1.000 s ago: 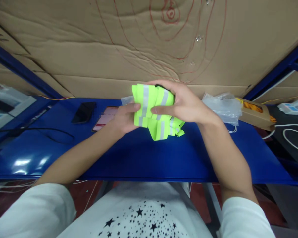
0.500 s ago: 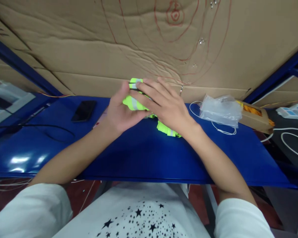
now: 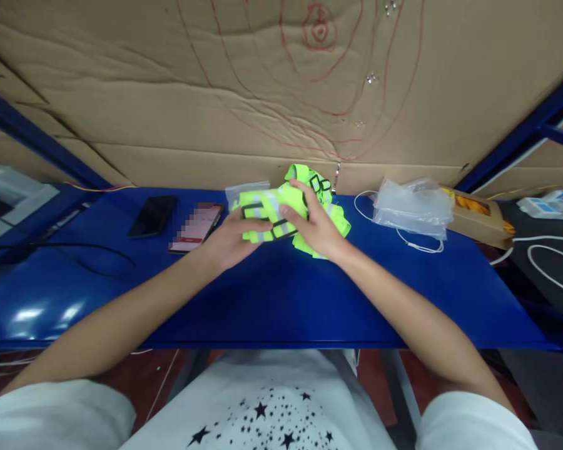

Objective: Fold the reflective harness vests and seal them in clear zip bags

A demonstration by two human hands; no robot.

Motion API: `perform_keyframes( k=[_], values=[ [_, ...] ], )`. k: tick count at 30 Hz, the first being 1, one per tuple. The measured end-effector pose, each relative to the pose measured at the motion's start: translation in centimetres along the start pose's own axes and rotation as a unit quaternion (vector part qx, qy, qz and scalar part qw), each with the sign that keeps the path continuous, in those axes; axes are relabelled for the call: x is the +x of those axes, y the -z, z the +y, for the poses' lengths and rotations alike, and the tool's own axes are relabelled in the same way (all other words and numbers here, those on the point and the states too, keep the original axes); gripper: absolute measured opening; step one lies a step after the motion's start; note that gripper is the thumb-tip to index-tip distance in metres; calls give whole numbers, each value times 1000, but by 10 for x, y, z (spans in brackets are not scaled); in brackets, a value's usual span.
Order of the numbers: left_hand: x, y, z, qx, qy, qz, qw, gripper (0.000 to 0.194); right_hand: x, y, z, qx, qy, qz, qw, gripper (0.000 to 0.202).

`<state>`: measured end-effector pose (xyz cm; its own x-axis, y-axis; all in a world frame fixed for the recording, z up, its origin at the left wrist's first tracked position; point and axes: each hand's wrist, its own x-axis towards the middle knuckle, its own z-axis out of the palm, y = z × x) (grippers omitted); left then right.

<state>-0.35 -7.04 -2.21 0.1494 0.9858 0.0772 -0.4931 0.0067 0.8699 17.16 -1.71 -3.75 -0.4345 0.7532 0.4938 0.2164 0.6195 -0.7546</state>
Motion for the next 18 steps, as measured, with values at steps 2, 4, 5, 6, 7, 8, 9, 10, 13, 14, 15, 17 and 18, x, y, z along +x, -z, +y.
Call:
perform_keyframes(
  k=[2, 4, 5, 6, 7, 8, 9, 10, 13, 14, 15, 17, 18],
  values=[
    [-13, 4, -9, 1, 24, 30, 999, 52, -21, -13, -5, 10, -24, 20, 999, 56],
    [-24, 7, -14, 17, 37, 46, 998, 55, -41, -26, -13, 15, -43, 47, 998, 58],
    [-29, 8, -15, 34, 41, 48, 997, 58, -48, -31, -16, 15, -46, 44, 998, 59],
    [-34, 9, -15, 54, 37, 51, 997, 58, -52, -34, -19, 16, -44, 30, 998, 60],
    [-37, 9, -15, 73, 30, 55, 995, 58, -53, -35, -20, 16, -37, 8, 999, 61],
    [-39, 9, -15, 86, 21, 63, 994, 56, -52, -32, -20, 13, -23, -18, 999, 62],
    [-40, 9, -16, 94, 10, 73, 993, 56, -47, -26, -18, 3, -3, -42, 999, 62],
    [-39, 9, -17, 96, 3, 83, 992, 56, -41, -17, -13, -19, 19, -54, 998, 61],
    [-34, 13, -22, 89, -5, 92, 992, 61, -19, 26, 13, -190, 55, 31, 980, 56],
    [-32, 15, -25, 87, -3, 89, 992, 62, -13, 44, 24, -274, 22, 101, 956, 53],
    [-30, 18, -27, 86, 0, 85, 993, 62, -9, 62, 34, -354, -30, 161, 921, 49],
    [-27, 21, -29, 84, 6, 79, 993, 62, -5, 97, 54, -482, -164, 217, 833, 50],
    [-27, 22, -29, 84, 8, 76, 994, 62, -4, 112, 61, -512, -222, 214, 802, 48]
  ],
)
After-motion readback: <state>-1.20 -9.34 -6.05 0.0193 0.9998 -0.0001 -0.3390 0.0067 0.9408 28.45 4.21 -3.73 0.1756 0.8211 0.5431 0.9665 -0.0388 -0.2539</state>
